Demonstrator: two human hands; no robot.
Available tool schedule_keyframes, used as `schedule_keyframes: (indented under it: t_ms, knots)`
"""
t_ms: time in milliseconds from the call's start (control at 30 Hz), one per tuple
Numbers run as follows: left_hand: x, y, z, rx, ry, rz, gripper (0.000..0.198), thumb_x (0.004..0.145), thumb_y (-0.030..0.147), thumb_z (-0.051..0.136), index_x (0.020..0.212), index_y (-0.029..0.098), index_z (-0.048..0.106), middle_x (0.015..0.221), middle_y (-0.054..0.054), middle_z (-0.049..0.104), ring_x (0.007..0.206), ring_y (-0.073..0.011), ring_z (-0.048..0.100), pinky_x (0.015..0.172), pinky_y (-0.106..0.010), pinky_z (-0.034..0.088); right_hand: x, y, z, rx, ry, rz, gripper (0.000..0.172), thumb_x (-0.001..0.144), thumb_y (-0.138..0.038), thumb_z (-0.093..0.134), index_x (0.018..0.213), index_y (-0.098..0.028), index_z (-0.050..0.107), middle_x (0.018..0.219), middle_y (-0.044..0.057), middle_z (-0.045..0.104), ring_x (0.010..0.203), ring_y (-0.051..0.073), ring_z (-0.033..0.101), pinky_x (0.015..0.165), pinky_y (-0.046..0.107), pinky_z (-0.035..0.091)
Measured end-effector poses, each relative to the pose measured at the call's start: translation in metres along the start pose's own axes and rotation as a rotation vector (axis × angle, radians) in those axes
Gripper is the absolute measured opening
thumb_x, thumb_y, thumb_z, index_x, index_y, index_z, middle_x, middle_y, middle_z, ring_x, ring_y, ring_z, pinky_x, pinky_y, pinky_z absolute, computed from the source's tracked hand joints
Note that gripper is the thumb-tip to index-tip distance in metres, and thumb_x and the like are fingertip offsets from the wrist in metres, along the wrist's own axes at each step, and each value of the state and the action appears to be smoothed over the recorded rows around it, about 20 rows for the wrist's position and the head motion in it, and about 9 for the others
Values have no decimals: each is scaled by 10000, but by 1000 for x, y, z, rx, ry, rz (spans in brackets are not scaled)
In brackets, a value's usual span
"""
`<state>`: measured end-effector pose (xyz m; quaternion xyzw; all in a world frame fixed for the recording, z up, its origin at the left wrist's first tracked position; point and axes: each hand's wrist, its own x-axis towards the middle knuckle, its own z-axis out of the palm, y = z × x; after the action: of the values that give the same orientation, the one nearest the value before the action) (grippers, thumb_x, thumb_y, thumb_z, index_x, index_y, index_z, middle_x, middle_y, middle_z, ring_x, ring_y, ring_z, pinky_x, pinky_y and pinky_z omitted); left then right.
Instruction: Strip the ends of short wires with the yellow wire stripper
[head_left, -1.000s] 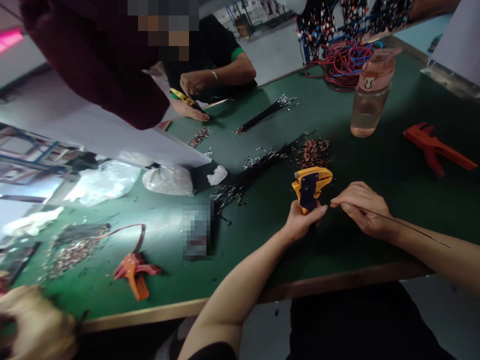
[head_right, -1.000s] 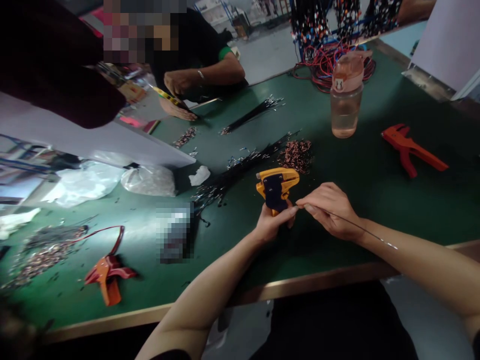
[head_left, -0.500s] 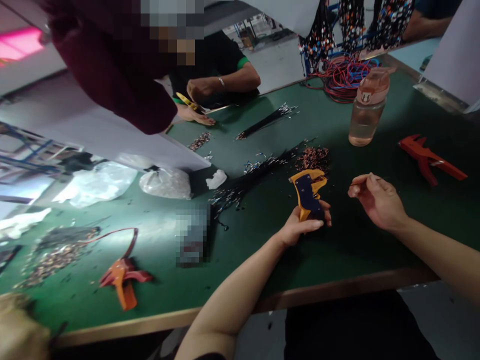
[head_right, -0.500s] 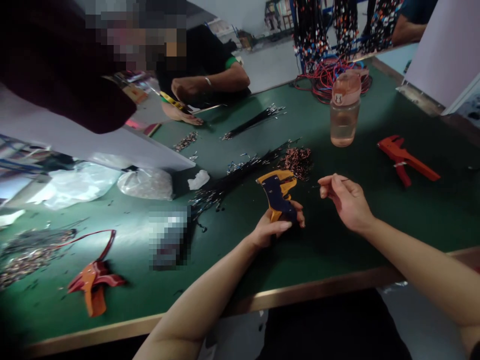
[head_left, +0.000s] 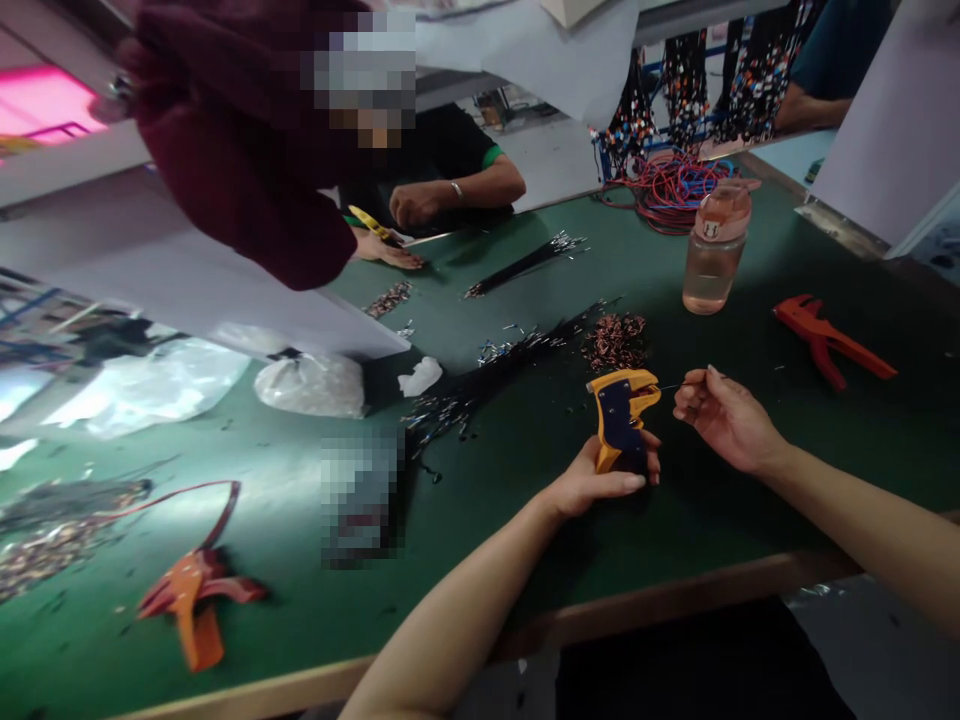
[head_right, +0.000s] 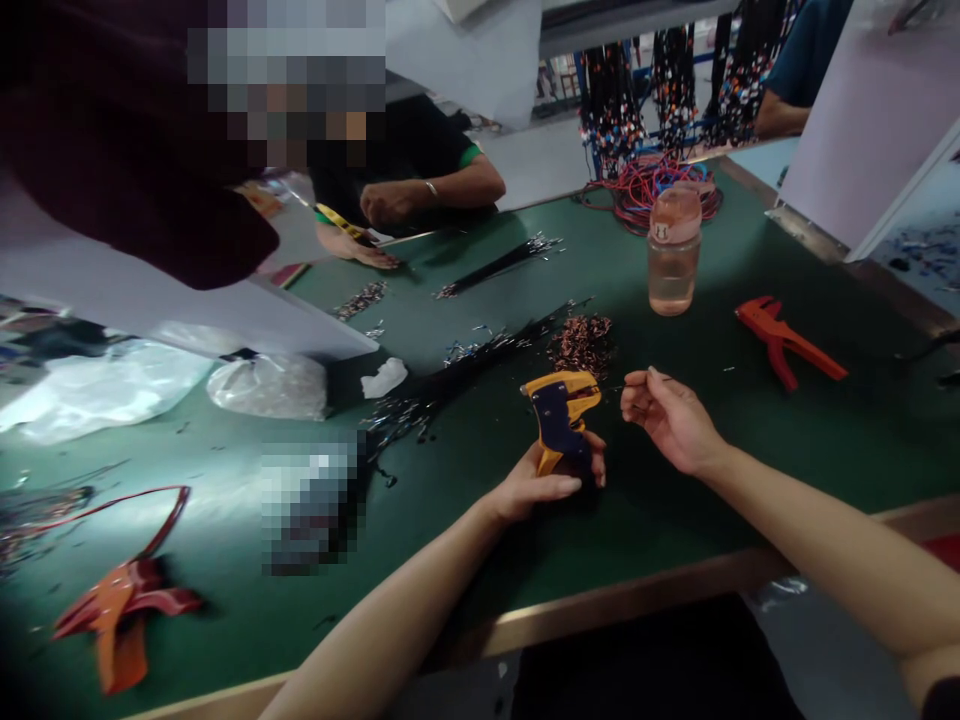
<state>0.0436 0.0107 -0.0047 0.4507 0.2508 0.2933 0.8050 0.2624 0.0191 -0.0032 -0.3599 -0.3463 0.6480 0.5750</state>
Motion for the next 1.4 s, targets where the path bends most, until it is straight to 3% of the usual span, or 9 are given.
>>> schedule_keyframes:
  t_ms: [333,567,1033,1233,1300,1400]
  knots:
    - [0,1,1,24,-1,-13,478,640,364,878,1013,141,676,811,-49,674,754,-186,650,766,-338,496,0,5,1,39,27,96,361,748,-570,780,846,-227,729,742,-3,726,683,139,667,666,294,543]
    - [0,4,4,116,58,-40,422,669,427,855,889,127,654,703,-36,656,650,-153,609,663,-295,455,-1,1,5,101,54,126,377,684,-564,833,796,-217,737,689,-10,714,644,127,652,648,280,527]
    - [0,4,7,169,92,-67,408,657,454,853,789,136,633,601,-18,631,564,-142,579,593,-282,431,-1,2,2,38,-3,68,381,767,-586,757,825,-211,719,676,-7,693,624,134,633,654,305,528]
    - [0,6,13,257,107,-79,419,664,497,834,711,136,627,570,-21,624,548,-134,562,575,-278,425,-1,-1,5,74,34,51,385,728,-585,795,775,-211,720,605,-30,640,591,112,603,623,271,508]
    - [1,3,14,269,144,-70,426,664,508,829,680,145,605,532,-5,602,507,-117,535,547,-268,407,-1,0,6,62,58,26,381,733,-585,792,770,-213,718,598,-33,627,590,110,596,614,267,500]
    - [4,-3,15,215,288,-30,443,666,518,820,651,169,547,438,48,511,400,-87,448,468,-253,340,-1,5,6,15,96,-28,365,749,-575,781,783,-217,719,623,-29,627,597,110,584,600,268,488]
